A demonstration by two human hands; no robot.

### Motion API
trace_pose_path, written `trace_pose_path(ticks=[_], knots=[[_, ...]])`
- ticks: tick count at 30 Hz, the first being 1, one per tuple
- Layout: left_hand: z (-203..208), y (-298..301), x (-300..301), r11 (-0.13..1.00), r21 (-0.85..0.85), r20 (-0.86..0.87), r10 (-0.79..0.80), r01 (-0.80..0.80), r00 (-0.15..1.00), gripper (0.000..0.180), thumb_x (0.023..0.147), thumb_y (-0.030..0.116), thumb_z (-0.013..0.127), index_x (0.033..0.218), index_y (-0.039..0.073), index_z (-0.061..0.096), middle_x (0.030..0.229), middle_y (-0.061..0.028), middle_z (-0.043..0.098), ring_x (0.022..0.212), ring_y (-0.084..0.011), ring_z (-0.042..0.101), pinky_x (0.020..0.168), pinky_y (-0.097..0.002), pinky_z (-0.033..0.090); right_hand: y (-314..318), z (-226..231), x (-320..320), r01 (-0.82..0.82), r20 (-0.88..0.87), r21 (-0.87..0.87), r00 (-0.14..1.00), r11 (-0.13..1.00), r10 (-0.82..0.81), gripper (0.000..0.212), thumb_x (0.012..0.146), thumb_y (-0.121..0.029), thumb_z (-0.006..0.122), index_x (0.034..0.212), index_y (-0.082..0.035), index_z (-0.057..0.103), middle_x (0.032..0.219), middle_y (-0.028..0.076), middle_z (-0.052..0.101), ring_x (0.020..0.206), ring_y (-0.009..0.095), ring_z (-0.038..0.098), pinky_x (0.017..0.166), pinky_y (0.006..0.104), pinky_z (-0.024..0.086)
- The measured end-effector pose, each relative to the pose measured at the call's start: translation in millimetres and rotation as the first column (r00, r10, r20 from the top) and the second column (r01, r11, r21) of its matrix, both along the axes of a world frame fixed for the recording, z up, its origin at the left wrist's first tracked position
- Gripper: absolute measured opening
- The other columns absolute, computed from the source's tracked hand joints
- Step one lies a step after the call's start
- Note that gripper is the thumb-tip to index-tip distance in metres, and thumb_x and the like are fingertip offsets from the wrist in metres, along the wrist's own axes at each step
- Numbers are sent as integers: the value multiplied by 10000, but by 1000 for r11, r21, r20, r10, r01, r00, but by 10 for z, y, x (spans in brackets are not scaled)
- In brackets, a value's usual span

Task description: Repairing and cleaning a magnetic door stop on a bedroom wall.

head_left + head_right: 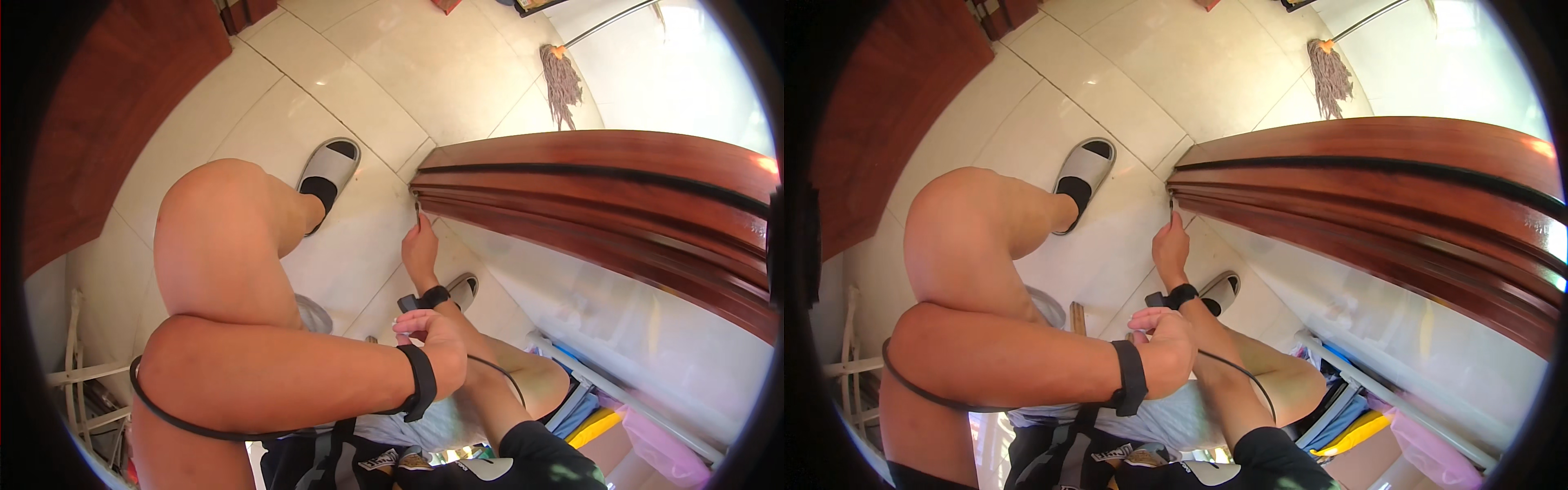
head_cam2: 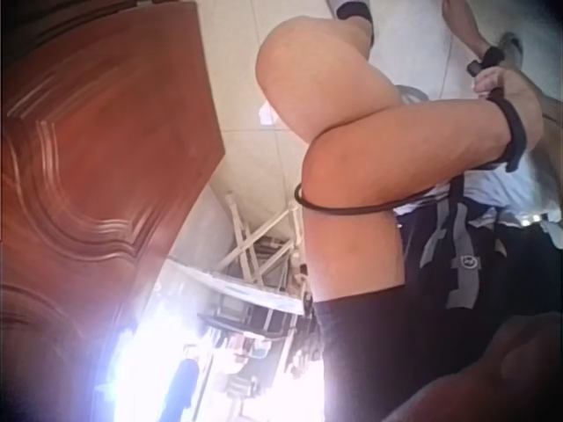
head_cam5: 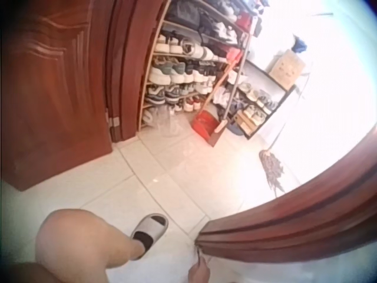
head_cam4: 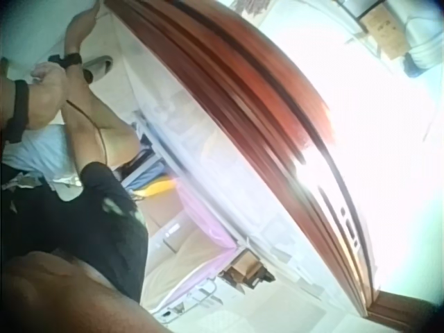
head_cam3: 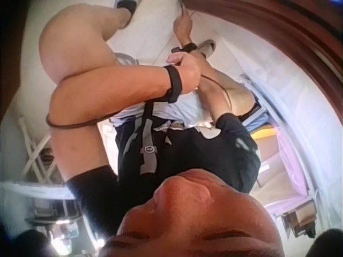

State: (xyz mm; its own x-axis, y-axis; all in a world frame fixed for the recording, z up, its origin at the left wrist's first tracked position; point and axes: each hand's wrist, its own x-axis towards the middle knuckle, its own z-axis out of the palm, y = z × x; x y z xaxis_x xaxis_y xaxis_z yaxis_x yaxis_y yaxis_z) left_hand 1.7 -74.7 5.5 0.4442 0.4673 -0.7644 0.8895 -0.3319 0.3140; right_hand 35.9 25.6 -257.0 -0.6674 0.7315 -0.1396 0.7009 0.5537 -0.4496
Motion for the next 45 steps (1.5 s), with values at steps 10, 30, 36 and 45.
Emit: trace_pose_path(ticks=[10,30,36,45], knots=[[60,-25,-14,999,-4,9,-36,36,999,273,650,-61,671,911,4,720,969,-126,649,801,-357,640,517,-364,581,-1,170,-26,72,-98,-2,993,997,-72,345,906,-96,493,1231,-24,583,871,292,660,833,469,643,727,516,504],[79,92,-22,1000,-16,44,-13,14,999,333,612,-128,671,905,20,723,915,-119,653,811,-342,649,516,-354,594,63,-244,198,-27,-74,-20,997,999,26,365,905,-122,500,1252,-73,603,874,283,660,807,462,644,713,515,515],[-163,85,310,1000,-9,-112,-2,1,994,321,641,-114,676,934,8,721,911,-116,657,819,-354,653,537,-369,604,-648,-55,518,21,26,-200,1000,980,-16,331,904,-82,500,1204,-19,624,815,290,641,758,450,646,647,475,504],[320,354,-271,960,52,239,255,-275,937,278,710,206,759,930,45,707,926,-55,675,870,-261,665,650,-366,582,-1166,184,619,-20,212,-451,969,892,129,345,894,-105,536,1225,-44,610,890,263,659,801,382,668,703,467,509]])
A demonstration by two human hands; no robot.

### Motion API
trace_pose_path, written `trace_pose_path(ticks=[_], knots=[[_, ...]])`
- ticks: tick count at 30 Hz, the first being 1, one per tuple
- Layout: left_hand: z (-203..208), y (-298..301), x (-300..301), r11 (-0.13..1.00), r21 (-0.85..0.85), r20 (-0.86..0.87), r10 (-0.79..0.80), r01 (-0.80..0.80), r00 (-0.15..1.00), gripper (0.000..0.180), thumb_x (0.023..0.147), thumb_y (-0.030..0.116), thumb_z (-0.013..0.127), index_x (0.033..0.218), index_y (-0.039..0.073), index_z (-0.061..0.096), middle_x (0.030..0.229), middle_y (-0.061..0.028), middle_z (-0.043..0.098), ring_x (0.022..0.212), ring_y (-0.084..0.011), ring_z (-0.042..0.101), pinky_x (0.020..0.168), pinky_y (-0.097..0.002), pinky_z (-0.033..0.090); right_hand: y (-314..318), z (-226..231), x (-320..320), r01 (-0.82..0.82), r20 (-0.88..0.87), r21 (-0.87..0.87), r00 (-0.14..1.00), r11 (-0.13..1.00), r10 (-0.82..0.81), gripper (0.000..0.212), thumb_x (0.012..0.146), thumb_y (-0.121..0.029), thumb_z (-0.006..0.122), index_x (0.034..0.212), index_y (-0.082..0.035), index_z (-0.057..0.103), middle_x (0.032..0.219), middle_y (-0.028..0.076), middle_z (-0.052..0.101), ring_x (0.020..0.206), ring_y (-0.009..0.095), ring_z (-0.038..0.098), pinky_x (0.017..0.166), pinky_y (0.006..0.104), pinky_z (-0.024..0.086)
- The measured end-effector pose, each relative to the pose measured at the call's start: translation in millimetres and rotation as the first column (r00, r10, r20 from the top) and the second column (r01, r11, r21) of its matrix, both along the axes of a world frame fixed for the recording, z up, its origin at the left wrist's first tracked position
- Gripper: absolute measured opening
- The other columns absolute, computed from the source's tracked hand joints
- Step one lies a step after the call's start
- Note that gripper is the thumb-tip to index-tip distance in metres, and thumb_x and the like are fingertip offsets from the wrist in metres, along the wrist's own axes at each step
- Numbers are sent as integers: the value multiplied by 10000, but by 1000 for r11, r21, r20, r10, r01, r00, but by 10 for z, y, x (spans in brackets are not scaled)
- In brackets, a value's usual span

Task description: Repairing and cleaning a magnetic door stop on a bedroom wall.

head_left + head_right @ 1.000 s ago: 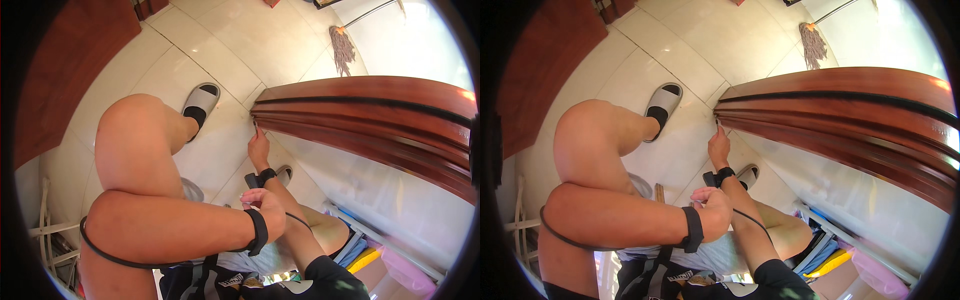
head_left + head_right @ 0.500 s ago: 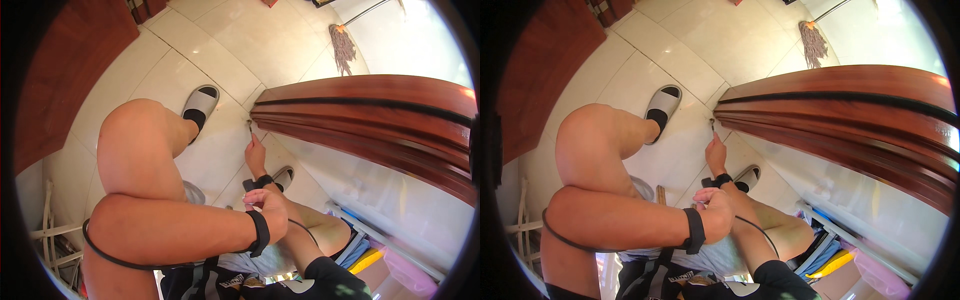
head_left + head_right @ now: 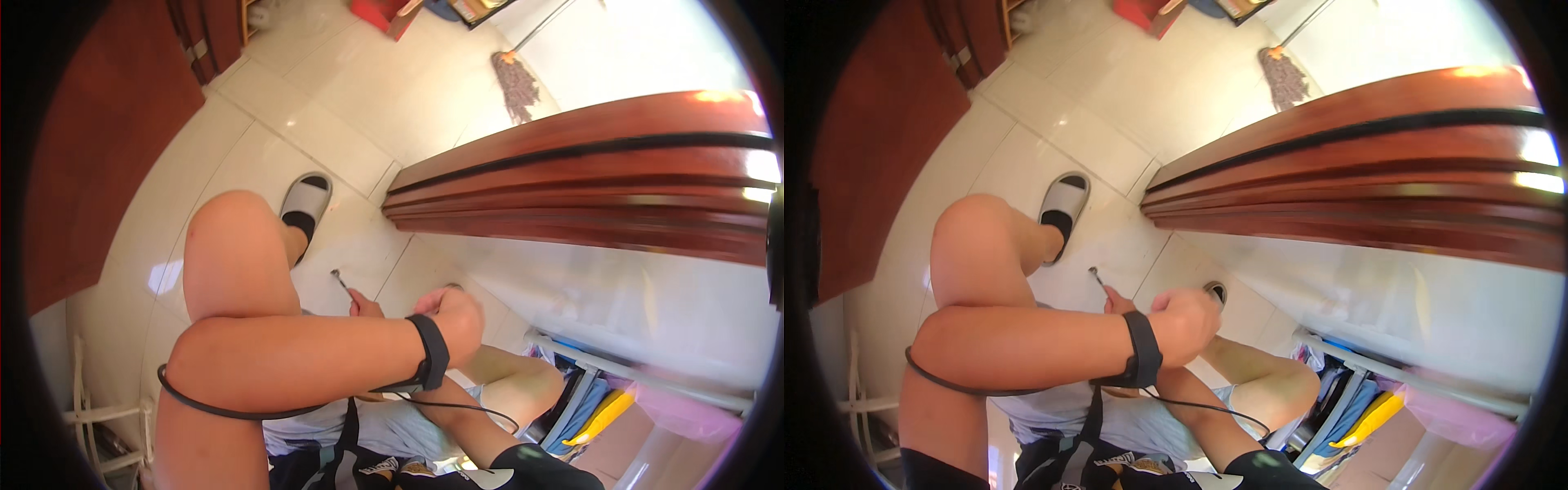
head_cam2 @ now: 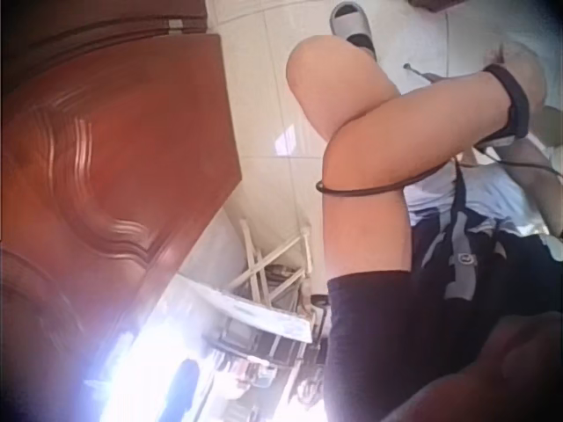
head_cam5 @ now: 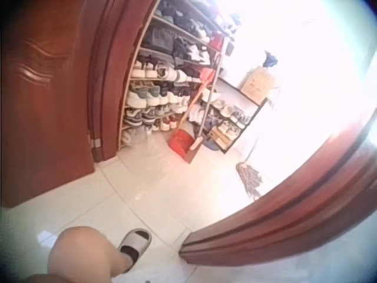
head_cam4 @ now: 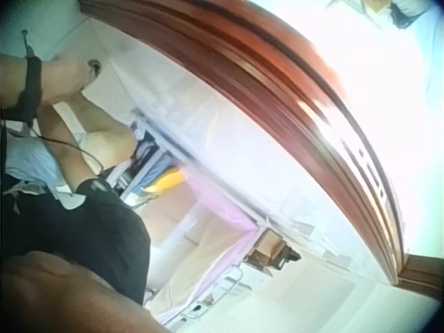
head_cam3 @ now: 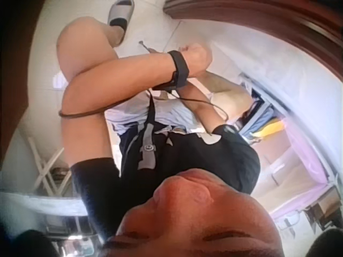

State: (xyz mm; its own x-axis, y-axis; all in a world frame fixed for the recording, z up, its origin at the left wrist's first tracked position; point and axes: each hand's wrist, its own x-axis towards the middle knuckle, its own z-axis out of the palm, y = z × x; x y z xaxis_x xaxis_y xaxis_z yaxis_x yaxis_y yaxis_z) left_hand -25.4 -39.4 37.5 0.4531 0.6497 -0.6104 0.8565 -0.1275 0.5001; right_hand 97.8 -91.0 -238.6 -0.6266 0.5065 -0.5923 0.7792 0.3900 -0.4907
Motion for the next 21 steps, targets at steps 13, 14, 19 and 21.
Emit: trace_pose_path(ticks=[13,14,19,21], knots=[[1220,650,-298,-170,560,782,-213,-811,585,168,711,-86,693,850,-15,632,857,-145,586,751,-313,622,666,-363,535,222,253,197,66,-470,85,882,994,-19,298,937,-118,471,1199,-4,557,1024,254,650,962,398,629,863,469,486],[1267,678,-296,-267,491,777,-296,-829,555,211,693,-111,704,867,-14,634,869,-127,589,747,-285,617,652,-336,532,211,260,216,72,-496,88,868,993,-19,295,940,-119,466,1197,-1,553,1035,253,649,974,399,626,876,469,485],[1414,735,-554,-481,425,736,-310,-767,602,256,714,-131,715,941,-31,652,937,-131,612,793,-271,644,648,-326,549,41,398,238,98,-300,-68,947,993,-114,385,922,-150,474,1271,-31,586,1064,245,674,981,408,650,907,435,503],[1412,751,-640,-493,427,753,-271,-758,600,274,713,-125,710,953,-7,656,913,-112,626,784,-261,629,661,-323,532,-152,147,228,100,-426,-105,895,989,-135,338,872,-146,512,1149,-2,643,1086,281,653,1029,390,642,907,470,503]])
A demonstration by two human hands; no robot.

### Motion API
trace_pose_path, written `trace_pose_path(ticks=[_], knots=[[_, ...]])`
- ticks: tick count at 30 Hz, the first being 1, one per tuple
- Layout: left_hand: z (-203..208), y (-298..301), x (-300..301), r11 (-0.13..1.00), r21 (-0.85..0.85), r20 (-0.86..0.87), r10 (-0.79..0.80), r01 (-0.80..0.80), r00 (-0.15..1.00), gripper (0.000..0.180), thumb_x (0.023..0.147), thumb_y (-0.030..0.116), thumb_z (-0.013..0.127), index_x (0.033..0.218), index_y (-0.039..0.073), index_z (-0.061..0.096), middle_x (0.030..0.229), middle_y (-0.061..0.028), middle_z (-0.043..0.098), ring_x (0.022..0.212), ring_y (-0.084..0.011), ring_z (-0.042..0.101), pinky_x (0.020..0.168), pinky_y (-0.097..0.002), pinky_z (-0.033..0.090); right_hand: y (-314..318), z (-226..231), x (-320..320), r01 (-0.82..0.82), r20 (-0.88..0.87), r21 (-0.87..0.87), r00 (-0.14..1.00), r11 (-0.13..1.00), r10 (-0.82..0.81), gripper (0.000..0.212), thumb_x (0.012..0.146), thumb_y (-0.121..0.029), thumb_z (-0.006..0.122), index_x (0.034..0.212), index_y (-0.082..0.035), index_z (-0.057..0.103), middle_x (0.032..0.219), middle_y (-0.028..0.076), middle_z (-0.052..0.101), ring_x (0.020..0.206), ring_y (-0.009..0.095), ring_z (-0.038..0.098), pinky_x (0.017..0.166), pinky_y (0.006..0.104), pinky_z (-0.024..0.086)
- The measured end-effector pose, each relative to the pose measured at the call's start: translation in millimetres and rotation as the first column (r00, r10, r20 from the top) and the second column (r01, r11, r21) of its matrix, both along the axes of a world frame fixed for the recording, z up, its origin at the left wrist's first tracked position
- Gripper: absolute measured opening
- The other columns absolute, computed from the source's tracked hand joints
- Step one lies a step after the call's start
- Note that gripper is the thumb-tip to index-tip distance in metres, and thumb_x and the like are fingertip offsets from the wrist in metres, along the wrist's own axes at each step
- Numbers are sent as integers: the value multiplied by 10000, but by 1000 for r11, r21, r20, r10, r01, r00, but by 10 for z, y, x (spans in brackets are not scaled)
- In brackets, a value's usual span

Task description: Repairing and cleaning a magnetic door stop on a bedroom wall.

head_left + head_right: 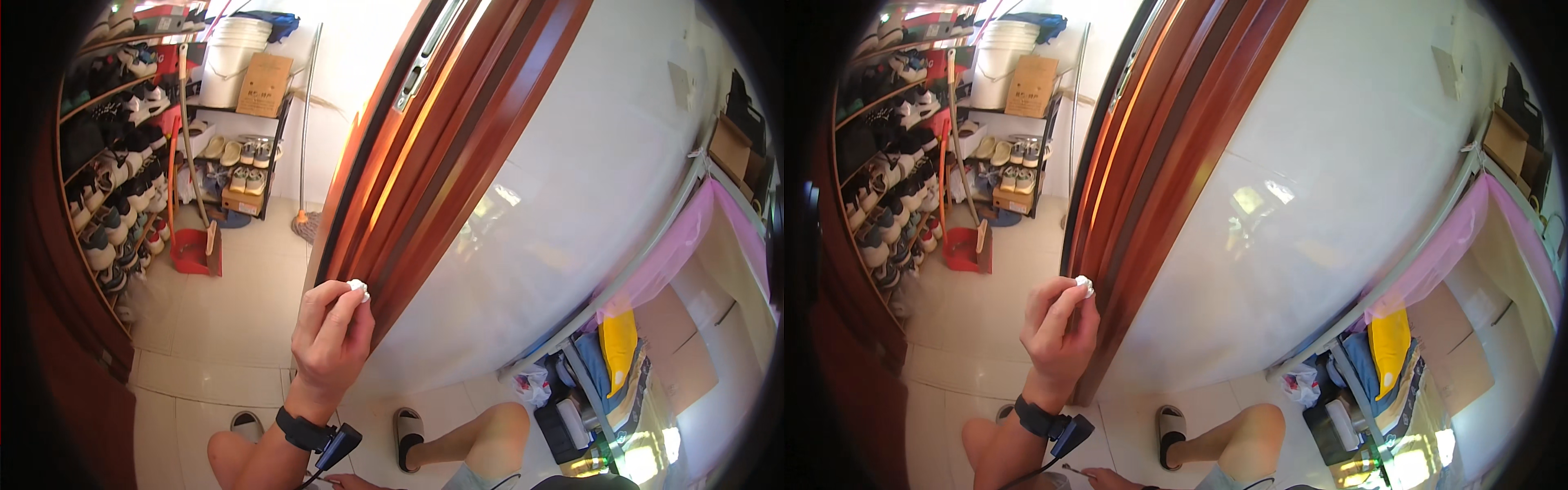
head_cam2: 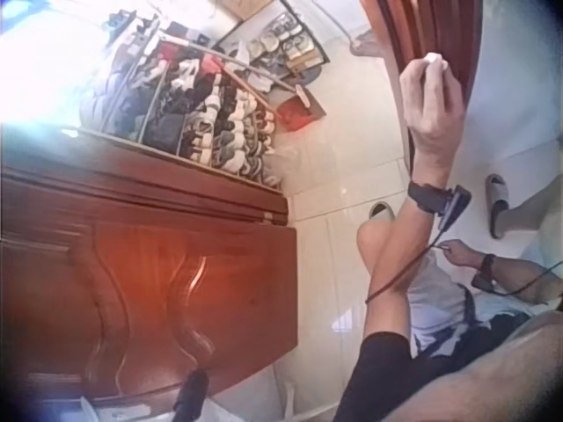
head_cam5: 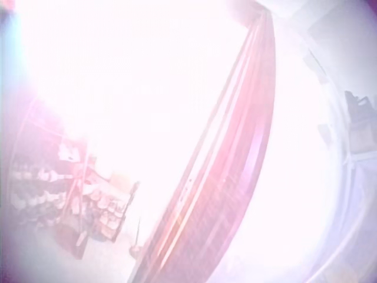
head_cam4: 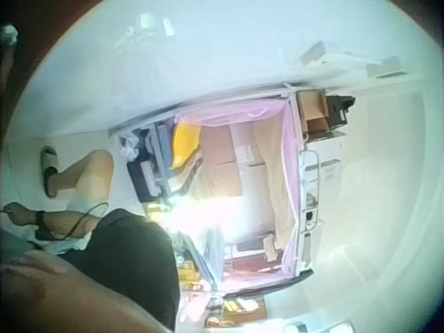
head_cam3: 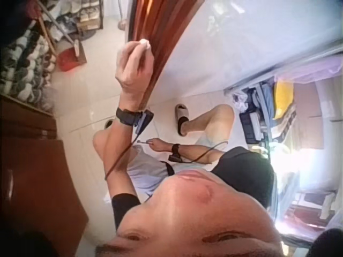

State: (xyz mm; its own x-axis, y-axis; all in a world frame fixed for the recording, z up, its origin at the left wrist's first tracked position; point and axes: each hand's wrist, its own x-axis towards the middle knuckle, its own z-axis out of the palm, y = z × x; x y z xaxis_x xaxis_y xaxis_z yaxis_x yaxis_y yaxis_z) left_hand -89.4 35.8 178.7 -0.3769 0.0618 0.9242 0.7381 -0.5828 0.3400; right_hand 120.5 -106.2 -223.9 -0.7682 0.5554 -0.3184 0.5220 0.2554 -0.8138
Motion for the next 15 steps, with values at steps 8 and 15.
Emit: trace_pose_path(ticks=[8,15], knots=[[-108,47,114,988,-147,-59,36,-44,998,217,706,-152,690,889,-41,656,879,-115,593,779,-273,609,662,-343,514,-277,212,4,-38,-167,-27,985,999,33,307,899,-154,533,1121,21,653,1080,243,669,1000,390,642,897,454,507],[-495,-44,142,955,-292,-102,27,-56,994,212,724,-131,680,924,-67,651,915,-138,601,826,-308,606,706,-374,511,-181,25,124,54,-98,40,994,998,-50,285,904,-157,544,1102,7,666,1067,243,674,981,381,648,889,451,509]])
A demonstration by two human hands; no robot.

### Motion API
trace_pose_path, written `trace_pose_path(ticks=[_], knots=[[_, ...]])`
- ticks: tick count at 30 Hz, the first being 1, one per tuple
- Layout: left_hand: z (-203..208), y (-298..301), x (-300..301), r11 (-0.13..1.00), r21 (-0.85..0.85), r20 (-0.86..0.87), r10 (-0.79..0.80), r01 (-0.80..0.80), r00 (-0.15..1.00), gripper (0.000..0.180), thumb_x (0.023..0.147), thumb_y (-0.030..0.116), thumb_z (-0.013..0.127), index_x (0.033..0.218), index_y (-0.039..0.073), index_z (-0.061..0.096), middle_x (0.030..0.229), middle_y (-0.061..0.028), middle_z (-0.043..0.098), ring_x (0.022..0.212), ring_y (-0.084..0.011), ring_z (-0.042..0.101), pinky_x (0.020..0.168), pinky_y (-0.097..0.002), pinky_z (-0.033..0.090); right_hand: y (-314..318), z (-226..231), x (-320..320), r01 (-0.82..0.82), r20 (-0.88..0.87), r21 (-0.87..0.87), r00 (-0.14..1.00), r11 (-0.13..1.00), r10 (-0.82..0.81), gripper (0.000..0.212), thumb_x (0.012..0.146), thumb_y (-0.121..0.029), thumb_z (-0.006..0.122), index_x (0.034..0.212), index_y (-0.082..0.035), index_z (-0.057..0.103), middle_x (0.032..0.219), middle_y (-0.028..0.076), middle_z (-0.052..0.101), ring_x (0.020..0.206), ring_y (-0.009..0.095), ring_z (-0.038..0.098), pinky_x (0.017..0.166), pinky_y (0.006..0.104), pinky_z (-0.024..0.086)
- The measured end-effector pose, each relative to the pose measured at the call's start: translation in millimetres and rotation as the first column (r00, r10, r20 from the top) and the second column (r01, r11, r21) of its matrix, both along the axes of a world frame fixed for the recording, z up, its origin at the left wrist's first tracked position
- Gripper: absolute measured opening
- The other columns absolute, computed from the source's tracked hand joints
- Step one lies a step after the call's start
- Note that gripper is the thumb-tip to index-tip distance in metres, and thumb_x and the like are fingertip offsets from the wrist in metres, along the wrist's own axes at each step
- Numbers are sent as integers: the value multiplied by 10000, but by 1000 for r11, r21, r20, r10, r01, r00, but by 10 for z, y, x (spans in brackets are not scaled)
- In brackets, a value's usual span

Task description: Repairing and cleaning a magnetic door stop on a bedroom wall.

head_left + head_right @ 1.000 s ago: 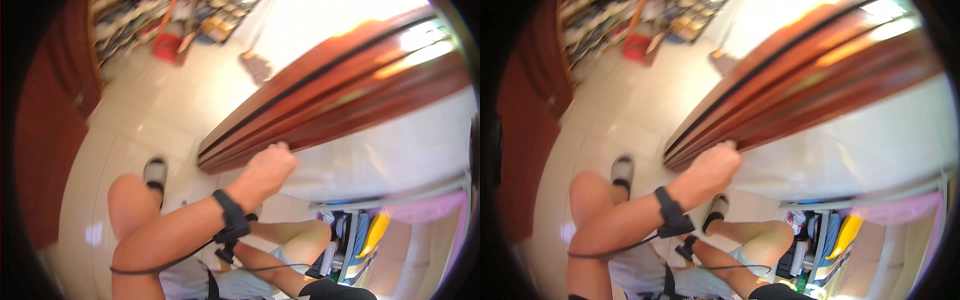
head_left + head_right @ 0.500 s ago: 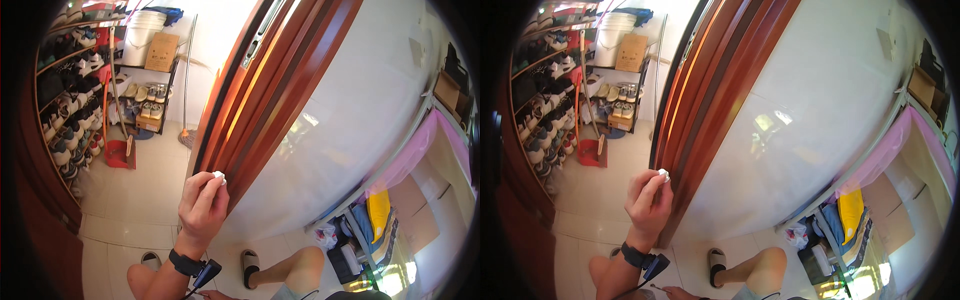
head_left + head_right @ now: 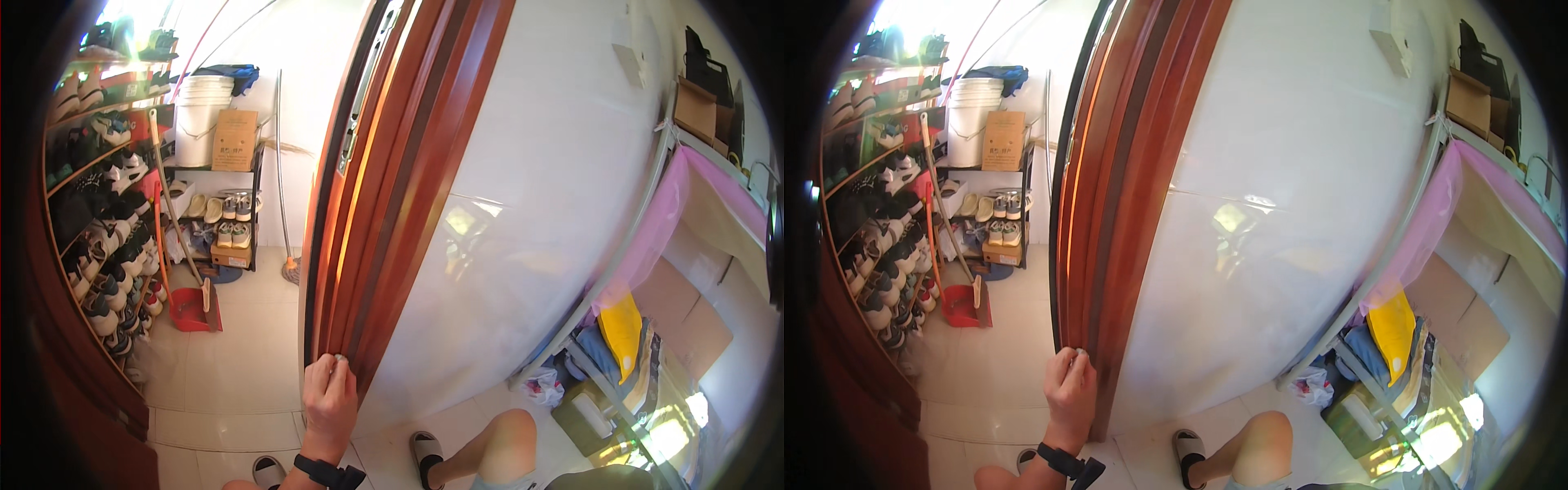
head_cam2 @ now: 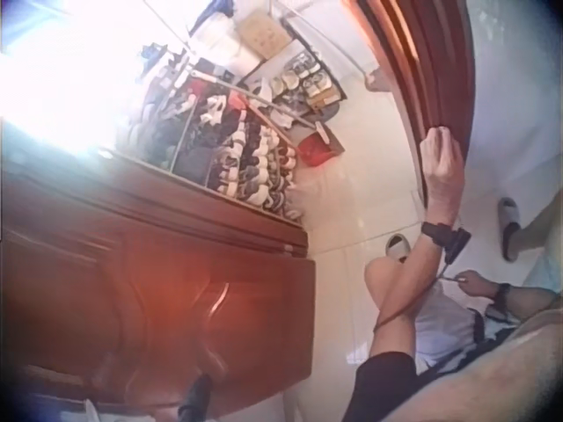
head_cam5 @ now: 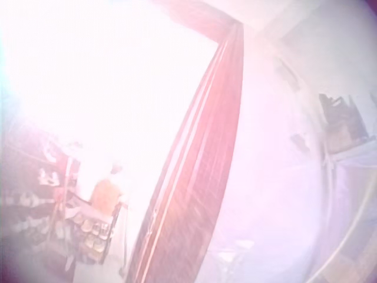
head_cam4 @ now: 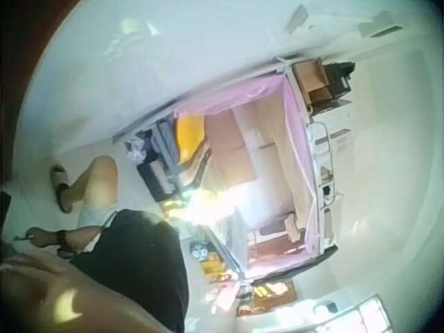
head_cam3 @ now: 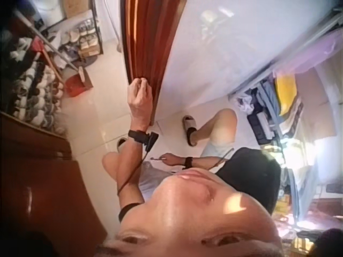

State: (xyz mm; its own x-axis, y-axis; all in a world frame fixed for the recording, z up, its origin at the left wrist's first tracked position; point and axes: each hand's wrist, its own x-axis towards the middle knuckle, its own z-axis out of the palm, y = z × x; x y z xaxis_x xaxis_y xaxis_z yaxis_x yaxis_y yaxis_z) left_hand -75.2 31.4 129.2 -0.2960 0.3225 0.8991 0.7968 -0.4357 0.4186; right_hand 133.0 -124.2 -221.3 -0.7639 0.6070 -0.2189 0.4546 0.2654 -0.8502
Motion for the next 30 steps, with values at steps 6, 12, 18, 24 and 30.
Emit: trace_pose_path(ticks=[6,12,18,24,30], knots=[[-114,-52,-36,996,-82,63,-31,37,998,206,735,-124,675,930,-58,661,916,-147,604,823,-314,616,712,-373,524,-3,89,2,-18,-47,-18,999,1000,17,285,892,-162,570,1096,11,668,1039,235,686,965,371,654,864,446,517],[269,-34,-34,992,106,118,-83,71,990,199,756,-110,699,944,-53,668,934,-137,619,833,-289,631,705,-354,541,-35,6,17,-9,9,-41,1000,999,9,278,893,-156,572,1091,9,675,1019,237,692,925,350,667,831,438,524],[319,34,-127,990,139,95,-36,22,995,210,757,-129,694,945,-39,666,920,-127,627,812,-276,636,694,-341,539,-40,-357,222,-90,28,-51,995,995,92,280,894,-163,563,1077,10,686,1012,231,697,908,353,668,821,443,523],[495,94,-98,982,184,33,-54,47,998,228,730,-126,717,940,-46,680,934,-124,629,822,-270,632,694,-342,536,-83,-581,298,-14,151,-148,988,989,36,284,893,-159,551,1074,12,686,972,215,708,850,340,671,791,434,528],[360,127,-134,981,192,16,15,-17,1000,209,717,-143,709,902,-53,676,918,-118,622,809,-266,628,683,-343,525,-152,-482,311,15,188,-96,982,995,4,292,894,-166,548,1085,9,683,944,210,710,782,318,668,751,425,533]])
